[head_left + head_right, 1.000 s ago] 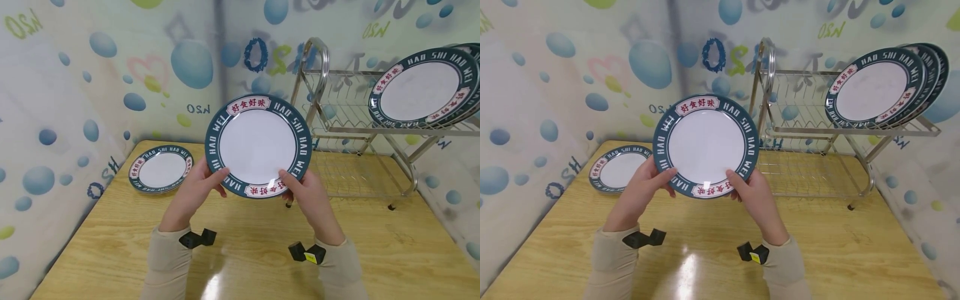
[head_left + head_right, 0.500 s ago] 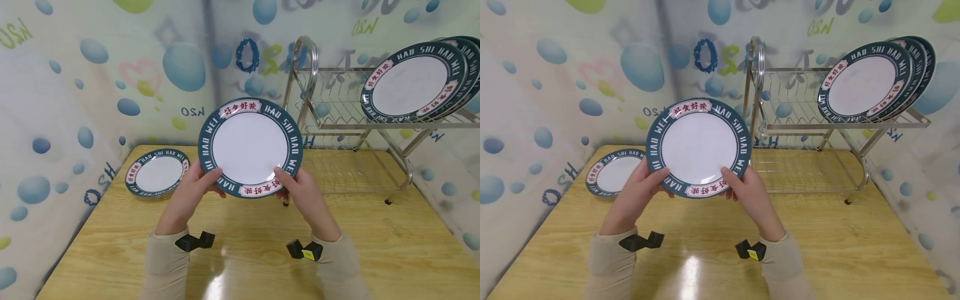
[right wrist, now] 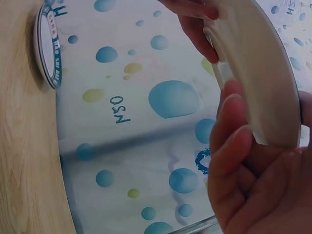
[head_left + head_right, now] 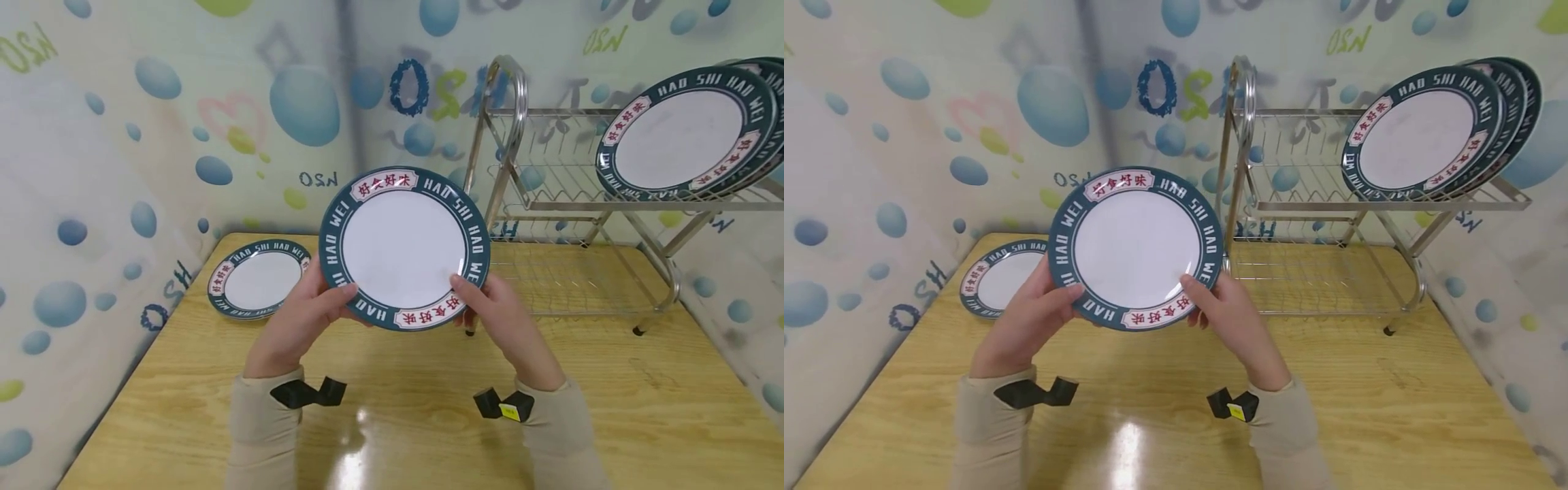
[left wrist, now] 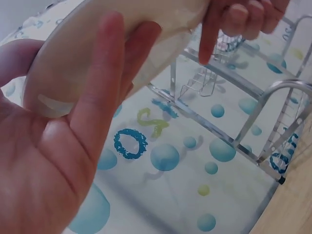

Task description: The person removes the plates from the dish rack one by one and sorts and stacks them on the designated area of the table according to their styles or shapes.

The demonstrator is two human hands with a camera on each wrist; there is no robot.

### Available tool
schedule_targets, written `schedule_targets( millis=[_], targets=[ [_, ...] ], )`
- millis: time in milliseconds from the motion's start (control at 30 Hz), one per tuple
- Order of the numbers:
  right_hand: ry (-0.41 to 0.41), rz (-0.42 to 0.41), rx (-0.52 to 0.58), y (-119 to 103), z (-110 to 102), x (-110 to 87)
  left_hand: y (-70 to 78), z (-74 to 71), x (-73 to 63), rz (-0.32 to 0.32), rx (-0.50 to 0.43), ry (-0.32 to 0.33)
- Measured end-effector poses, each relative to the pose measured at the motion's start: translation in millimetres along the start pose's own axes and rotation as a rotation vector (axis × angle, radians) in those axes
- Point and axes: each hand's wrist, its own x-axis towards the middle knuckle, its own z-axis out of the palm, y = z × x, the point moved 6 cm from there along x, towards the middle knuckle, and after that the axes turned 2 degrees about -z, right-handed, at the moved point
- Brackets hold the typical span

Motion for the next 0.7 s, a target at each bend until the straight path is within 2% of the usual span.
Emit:
schedule_targets(
  millis=[267,500,700],
  targets=[
    [-0.063,-0.010,-0.039,2,4,1.0,-6.5,-13.3,-1.3,0.006,-0.070,0.023],
    [-0.061,-0.039,-0.021,2,2,0.5,-5.3,-13.3,1.3,0.029,-0.124,0.024],
    [-0.063,-0.049,0.001,1,2,2.2,-4.9,-20.0,0.4,0.044,-0.133,0.075]
  ],
)
